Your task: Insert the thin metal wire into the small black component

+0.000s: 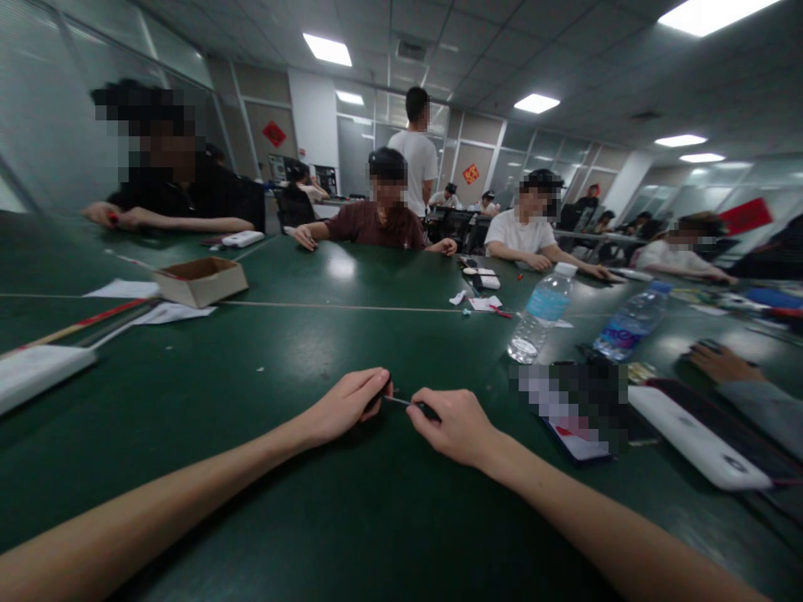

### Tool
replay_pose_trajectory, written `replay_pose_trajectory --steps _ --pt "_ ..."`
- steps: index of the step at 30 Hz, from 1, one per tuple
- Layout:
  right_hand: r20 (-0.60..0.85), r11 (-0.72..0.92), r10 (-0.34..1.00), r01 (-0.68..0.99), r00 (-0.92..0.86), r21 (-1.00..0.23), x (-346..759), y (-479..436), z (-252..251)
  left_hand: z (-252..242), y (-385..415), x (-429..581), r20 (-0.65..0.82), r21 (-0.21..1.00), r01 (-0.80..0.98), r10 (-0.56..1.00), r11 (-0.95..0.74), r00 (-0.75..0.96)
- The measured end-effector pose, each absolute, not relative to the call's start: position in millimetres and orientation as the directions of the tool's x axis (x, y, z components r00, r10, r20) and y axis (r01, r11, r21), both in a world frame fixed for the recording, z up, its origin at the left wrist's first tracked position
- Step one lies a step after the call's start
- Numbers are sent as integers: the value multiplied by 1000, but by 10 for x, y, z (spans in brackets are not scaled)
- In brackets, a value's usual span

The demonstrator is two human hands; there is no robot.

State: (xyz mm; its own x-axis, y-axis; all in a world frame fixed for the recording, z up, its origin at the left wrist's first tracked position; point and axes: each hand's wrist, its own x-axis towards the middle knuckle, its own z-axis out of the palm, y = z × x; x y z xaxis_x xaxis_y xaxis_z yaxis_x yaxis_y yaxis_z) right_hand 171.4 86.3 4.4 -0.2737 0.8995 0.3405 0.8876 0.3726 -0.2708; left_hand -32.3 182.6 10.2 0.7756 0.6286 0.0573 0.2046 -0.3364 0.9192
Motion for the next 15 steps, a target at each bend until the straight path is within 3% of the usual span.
replay_pose_trajectory --steps 15 --pt "334 357 905 896 -263 -262 1710 859 45 83 1846 -327 88 919 184 635 -350 767"
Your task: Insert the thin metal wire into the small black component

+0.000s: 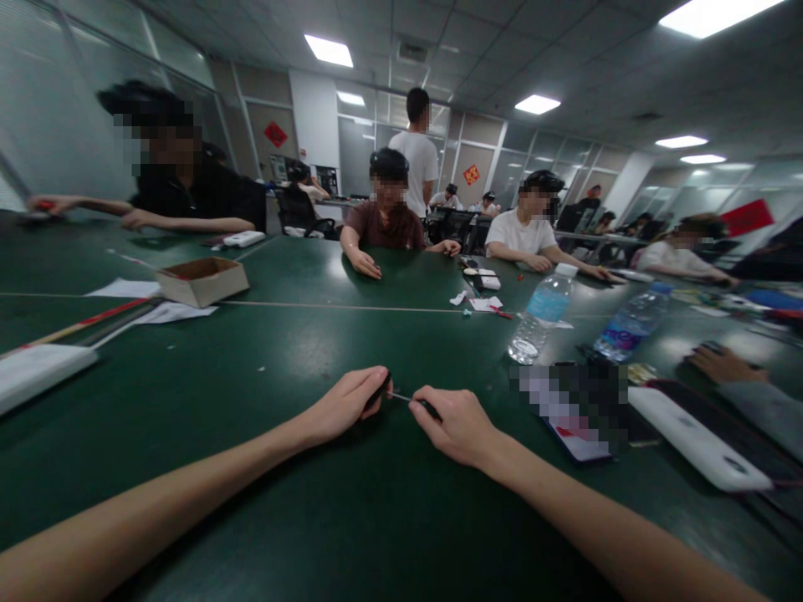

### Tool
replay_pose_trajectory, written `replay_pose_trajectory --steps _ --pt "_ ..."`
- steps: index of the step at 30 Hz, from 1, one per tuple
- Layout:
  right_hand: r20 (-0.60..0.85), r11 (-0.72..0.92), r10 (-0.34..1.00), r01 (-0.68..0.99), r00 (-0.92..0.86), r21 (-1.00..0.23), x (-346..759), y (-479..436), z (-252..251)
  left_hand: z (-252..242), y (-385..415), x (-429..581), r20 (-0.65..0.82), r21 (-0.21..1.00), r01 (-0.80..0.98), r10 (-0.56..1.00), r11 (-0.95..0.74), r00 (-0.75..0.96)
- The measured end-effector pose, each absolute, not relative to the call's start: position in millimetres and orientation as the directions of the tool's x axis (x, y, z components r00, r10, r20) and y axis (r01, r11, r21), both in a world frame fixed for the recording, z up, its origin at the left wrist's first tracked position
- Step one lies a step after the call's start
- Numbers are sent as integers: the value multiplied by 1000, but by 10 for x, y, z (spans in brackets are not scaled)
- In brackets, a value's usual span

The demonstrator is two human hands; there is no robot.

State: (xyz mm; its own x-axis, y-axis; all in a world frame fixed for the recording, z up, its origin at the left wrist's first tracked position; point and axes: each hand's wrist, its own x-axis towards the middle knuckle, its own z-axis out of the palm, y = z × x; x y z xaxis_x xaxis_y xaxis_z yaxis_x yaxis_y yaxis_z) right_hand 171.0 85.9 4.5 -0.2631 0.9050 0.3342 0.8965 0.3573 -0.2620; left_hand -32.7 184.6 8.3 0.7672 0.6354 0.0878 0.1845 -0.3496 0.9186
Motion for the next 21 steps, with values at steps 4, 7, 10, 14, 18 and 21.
replay_pose_trajectory --steps 4,7,10,14,18,21 --pt "340 352 907 891 -250 -285 1711 863 51 89 1842 -323 100 917 178 638 -357 763" --pt "341 348 909 888 -240 -302 1714 863 53 93 1842 -325 101 922 164 629 -350 771" --pt "341 344 910 888 -235 -304 1713 862 53 92 1844 -327 105 922 160 627 -352 772" --pt "335 334 914 893 -228 -301 1712 859 56 85 1848 -328 113 922 155 628 -356 770" --pt "331 341 913 892 -238 -298 1712 855 65 81 1848 -330 111 922 155 625 -356 773" --pt "324 344 914 889 -243 -303 1709 850 70 79 1846 -331 113 916 166 631 -366 768"
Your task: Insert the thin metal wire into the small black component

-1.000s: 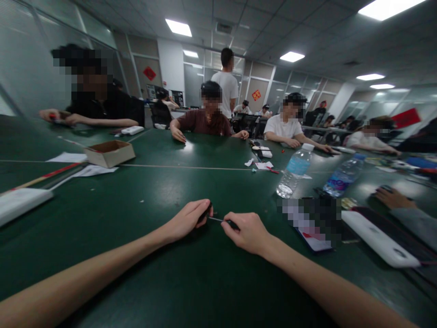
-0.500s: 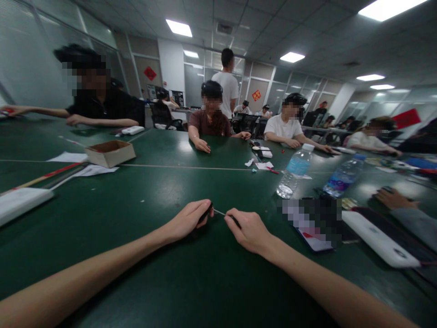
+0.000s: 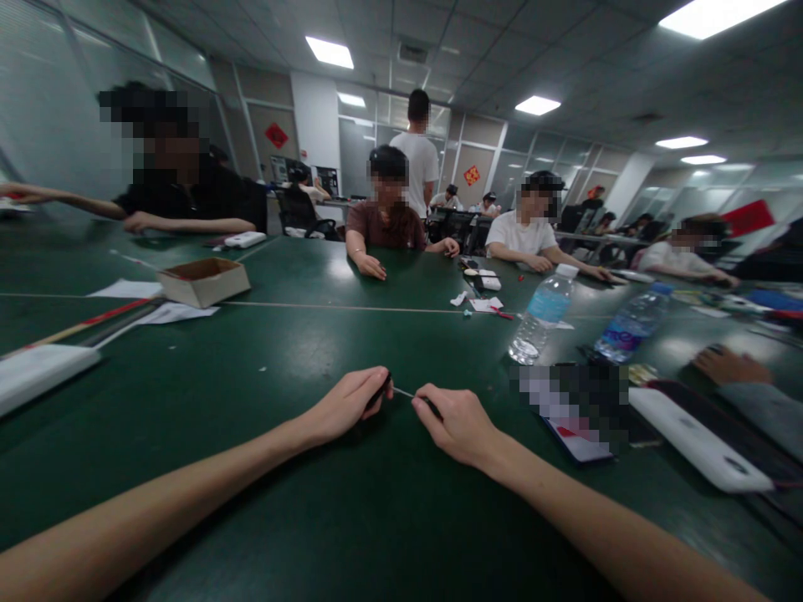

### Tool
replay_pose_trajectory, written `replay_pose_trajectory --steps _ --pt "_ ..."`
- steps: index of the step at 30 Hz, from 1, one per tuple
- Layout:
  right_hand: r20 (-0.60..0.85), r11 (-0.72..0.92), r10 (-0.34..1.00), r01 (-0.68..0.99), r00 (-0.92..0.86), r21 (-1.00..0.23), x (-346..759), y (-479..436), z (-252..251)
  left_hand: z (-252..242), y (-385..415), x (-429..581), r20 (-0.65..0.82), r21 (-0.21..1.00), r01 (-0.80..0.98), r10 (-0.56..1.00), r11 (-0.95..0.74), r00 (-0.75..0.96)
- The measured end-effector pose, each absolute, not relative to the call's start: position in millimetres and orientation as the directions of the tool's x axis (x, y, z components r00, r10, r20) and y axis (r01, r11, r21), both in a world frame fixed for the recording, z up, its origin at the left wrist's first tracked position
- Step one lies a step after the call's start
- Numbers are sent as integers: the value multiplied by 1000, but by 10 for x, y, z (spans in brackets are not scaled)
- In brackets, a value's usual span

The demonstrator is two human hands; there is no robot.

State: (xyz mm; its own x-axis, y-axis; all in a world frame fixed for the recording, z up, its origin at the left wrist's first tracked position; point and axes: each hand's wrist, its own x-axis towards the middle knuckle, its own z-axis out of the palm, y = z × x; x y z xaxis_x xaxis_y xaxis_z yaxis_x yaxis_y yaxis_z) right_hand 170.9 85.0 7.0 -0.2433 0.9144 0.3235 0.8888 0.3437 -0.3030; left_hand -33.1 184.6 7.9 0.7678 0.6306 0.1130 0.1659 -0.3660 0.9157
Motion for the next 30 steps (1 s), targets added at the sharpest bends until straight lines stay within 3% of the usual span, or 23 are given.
replay_pose_trajectory --steps 20,30 --pt "323 363 906 894 -274 -261 1706 855 50 79 1843 -347 103 882 207 603 -422 791" --pt "320 387 897 891 -304 -239 1711 851 49 108 1783 -328 174 615 283 476 -736 862"
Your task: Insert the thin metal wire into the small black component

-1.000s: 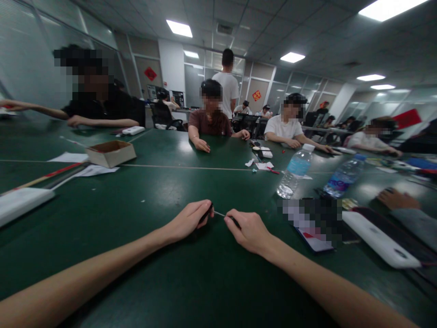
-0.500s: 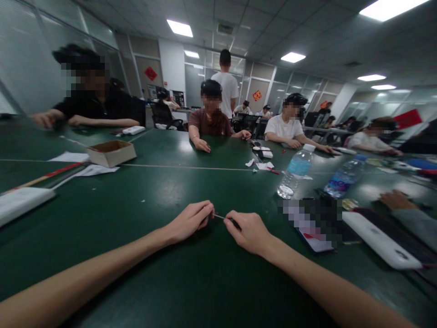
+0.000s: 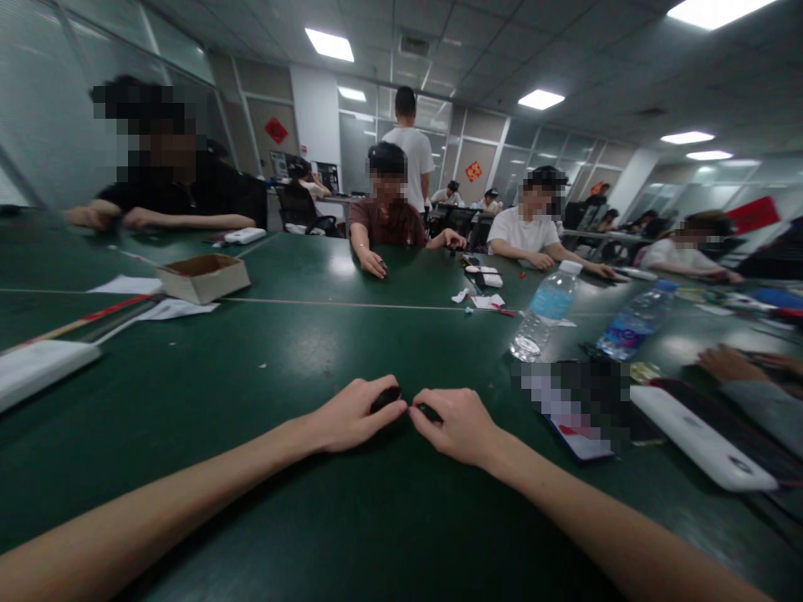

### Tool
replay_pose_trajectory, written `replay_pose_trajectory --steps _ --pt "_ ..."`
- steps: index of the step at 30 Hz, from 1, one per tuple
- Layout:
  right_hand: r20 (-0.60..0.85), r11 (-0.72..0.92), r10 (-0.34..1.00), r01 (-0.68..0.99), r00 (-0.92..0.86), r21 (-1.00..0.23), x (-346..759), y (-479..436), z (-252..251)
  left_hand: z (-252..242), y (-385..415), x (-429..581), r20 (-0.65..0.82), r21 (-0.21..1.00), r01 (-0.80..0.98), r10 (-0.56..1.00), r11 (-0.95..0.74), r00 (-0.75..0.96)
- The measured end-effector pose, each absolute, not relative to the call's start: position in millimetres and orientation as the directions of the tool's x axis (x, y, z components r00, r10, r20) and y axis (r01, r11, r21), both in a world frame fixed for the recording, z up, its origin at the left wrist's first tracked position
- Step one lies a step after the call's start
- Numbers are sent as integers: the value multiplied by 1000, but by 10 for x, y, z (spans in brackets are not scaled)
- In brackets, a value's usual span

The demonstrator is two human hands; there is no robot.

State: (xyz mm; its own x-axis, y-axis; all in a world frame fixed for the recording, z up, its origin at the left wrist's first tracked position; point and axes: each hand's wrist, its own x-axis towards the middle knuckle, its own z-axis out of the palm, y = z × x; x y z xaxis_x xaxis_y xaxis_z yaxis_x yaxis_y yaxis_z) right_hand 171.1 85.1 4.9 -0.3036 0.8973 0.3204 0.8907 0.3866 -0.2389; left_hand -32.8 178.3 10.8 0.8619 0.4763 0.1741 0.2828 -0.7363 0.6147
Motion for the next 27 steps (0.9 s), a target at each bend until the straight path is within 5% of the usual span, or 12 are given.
replay_pose_trajectory --steps 27 --pt "328 375 900 895 -288 -243 1718 856 41 71 1778 -306 198 574 294 477 -764 856"
